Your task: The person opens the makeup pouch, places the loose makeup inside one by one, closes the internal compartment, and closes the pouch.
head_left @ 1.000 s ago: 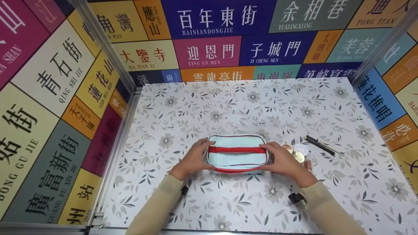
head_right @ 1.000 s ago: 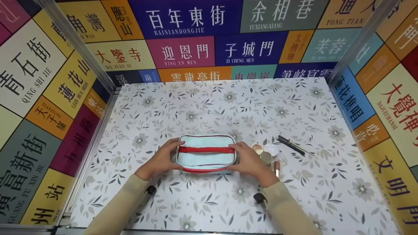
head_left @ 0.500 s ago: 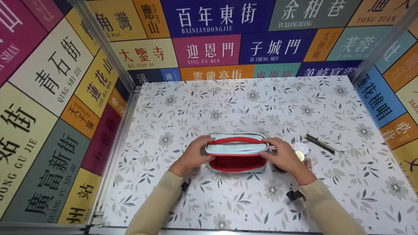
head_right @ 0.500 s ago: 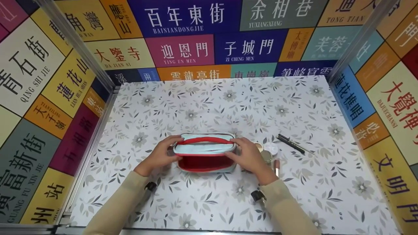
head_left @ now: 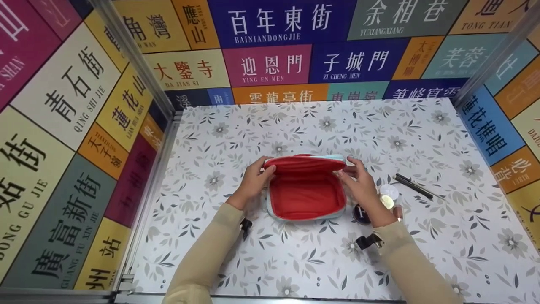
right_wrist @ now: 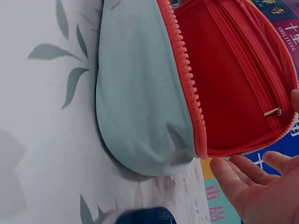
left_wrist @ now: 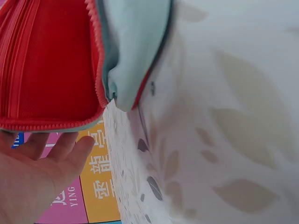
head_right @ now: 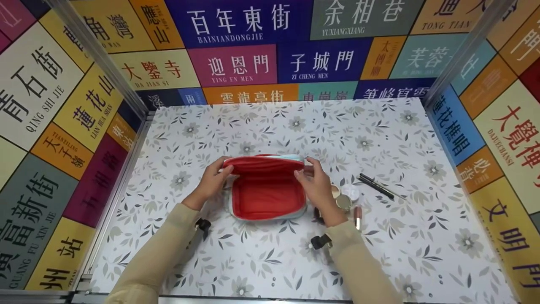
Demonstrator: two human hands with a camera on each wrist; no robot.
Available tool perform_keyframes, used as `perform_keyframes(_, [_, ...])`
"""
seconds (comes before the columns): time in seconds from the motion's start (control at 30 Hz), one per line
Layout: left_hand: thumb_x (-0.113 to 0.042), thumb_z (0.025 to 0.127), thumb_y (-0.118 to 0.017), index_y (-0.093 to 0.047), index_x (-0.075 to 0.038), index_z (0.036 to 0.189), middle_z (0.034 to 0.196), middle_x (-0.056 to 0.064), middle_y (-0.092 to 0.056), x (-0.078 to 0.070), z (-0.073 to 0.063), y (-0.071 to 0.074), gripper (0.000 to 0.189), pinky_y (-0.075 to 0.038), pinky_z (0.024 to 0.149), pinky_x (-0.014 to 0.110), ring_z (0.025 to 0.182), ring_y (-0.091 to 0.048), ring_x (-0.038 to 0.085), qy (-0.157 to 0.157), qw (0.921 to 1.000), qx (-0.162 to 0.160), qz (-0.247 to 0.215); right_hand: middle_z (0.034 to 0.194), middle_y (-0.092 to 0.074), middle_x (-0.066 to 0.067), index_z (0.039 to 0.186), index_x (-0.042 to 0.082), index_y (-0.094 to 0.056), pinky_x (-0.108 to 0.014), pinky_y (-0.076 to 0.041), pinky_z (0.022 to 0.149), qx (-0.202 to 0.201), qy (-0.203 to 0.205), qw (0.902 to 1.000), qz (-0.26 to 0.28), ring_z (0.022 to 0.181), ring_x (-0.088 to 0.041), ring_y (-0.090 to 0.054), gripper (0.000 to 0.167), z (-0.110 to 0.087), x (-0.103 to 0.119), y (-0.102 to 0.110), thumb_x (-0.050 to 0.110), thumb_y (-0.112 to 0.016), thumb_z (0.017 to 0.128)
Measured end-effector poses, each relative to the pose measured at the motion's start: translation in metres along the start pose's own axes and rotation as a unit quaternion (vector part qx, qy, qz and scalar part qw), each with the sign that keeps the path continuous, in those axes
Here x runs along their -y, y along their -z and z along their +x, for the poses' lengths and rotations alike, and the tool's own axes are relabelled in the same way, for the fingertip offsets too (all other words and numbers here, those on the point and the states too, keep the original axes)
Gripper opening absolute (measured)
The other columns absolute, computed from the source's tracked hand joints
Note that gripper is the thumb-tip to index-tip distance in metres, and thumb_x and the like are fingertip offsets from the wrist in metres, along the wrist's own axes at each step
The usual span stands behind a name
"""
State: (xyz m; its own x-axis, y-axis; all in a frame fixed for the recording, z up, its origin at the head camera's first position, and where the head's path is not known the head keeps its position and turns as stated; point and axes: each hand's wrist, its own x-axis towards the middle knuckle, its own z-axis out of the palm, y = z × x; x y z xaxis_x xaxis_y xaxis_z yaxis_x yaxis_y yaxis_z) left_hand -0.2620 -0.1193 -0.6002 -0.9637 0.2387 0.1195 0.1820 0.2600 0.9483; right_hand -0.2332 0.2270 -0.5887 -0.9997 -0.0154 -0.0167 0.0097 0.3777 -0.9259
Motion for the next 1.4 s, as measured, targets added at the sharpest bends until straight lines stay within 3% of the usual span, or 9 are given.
perform_keyframes(0.13, [-0.031, 0.112, -0.055, -0.065, -0.009, 0.134, 0.125, 0.012, -0.073, 0.0, 0.02, 0.0, 0.033, -0.058, 0.102, 0.042, 0.118, -0.07, 0.025, -0.003, 0.9995, -0.032, 0.005, 0.146, -0.062, -0.027, 0.159, 0.004, -0.041, -0.01, -0.049, 0.088, -0.008, -0.03, 0.9994, 0.015, 0.133, -0.041, -0.062, 0.066, 0.004, -0.001, -0.004, 0.018, -0.07, 0.101])
perform_keyframes(0.3, [-0.023, 0.113, -0.052, -0.063, -0.002, 0.136, 0.128, 0.017, -0.072, 0.002, 0.04, 0.0, 0.033, -0.056, 0.105, 0.04, 0.119, -0.068, 0.025, 0.032, 0.9974, -0.061, -0.024, 0.14, -0.065, -0.026, 0.156, 0.001, -0.045, -0.038, -0.054, 0.104, -0.005, -0.052, 0.997, -0.058, 0.128, -0.039, -0.067, 0.067, 0.002, -0.006, -0.01, 0.017, -0.073, 0.097])
perform_keyframes(0.37, [-0.02, 0.113, -0.051, -0.063, -0.001, 0.136, 0.128, 0.019, -0.071, 0.004, 0.046, -0.001, 0.032, -0.056, 0.105, 0.041, 0.12, -0.068, 0.027, 0.048, 0.9963, -0.069, -0.018, 0.136, -0.067, -0.026, 0.153, -0.002, -0.048, -0.048, -0.055, 0.105, 0.002, -0.046, 0.9944, -0.095, 0.123, -0.04, -0.07, 0.065, 0.0, -0.008, -0.013, 0.013, -0.074, 0.094])
perform_keyframes(0.5, [-0.017, 0.112, -0.05, -0.064, 0.001, 0.134, 0.123, 0.022, -0.071, 0.01, 0.056, -0.004, 0.031, -0.057, 0.1, 0.039, 0.114, -0.068, 0.029, 0.078, 0.9937, -0.08, -0.008, 0.124, -0.073, -0.027, 0.141, -0.005, -0.059, -0.05, -0.059, 0.097, 0.01, -0.018, 0.9885, -0.15, 0.11, -0.041, -0.075, 0.053, -0.006, -0.014, -0.016, 0.004, -0.074, 0.091])
perform_keyframes(0.6, [-0.015, 0.112, -0.05, -0.065, 0.003, 0.128, 0.113, 0.02, -0.071, 0.015, 0.061, -0.007, 0.029, -0.056, 0.089, 0.032, 0.101, -0.067, 0.023, 0.097, 0.9915, -0.085, -0.018, 0.117, -0.076, -0.026, 0.132, -0.005, -0.066, -0.052, -0.06, 0.094, 0.005, -0.004, 0.9865, -0.164, 0.104, -0.041, -0.076, 0.043, -0.01, -0.014, -0.016, 0.001, -0.073, 0.089])
perform_keyframes(0.73, [-0.012, 0.11, -0.051, -0.067, 0.004, 0.121, 0.096, 0.013, -0.068, 0.022, 0.063, -0.011, 0.025, -0.051, 0.075, 0.024, 0.082, -0.062, 0.015, 0.12, 0.9889, -0.086, -0.009, 0.112, -0.078, -0.025, 0.126, -0.003, -0.071, -0.051, -0.062, 0.089, 0.0, 0.004, 0.9854, -0.17, 0.098, -0.039, -0.077, 0.037, -0.015, -0.014, -0.017, 0.0, -0.074, 0.089])
perform_keyframes(0.87, [-0.012, 0.109, -0.052, -0.068, 0.003, 0.121, 0.092, 0.01, -0.068, 0.027, 0.059, -0.013, 0.025, -0.049, 0.07, 0.023, 0.075, -0.06, 0.012, 0.146, 0.9858, -0.083, 0.004, 0.11, -0.078, -0.024, 0.124, -0.003, -0.072, -0.05, -0.062, 0.086, 0.003, 0.006, 0.9851, -0.172, 0.096, -0.038, -0.078, 0.037, -0.021, -0.014, -0.017, 0.0, -0.075, 0.087])
perform_keyframes(1.17, [-0.018, 0.109, -0.053, -0.069, 0.001, 0.123, 0.098, 0.011, -0.069, 0.032, 0.052, -0.015, 0.029, -0.05, 0.074, 0.026, 0.082, -0.061, 0.014, 0.19, 0.9788, -0.072, 0.026, 0.104, -0.079, -0.021, 0.12, -0.002, -0.073, -0.045, -0.062, 0.082, 0.011, -0.004, 0.9839, -0.178, 0.092, -0.035, -0.079, 0.036, -0.032, -0.015, -0.013, 0.003, -0.08, 0.085])
perform_keyframes(1.4, [-0.016, 0.104, -0.061, -0.068, 0.001, 0.129, 0.108, 0.017, -0.075, 0.031, 0.052, -0.018, 0.032, -0.055, 0.076, 0.026, 0.085, -0.068, 0.015, 0.2, 0.9741, -0.085, 0.061, 0.107, -0.08, -0.02, 0.12, -0.001, -0.074, -0.041, -0.062, 0.079, 0.015, 0.013, 0.9804, -0.196, 0.09, -0.033, -0.079, 0.036, -0.033, -0.016, -0.013, 0.006, -0.08, 0.086])
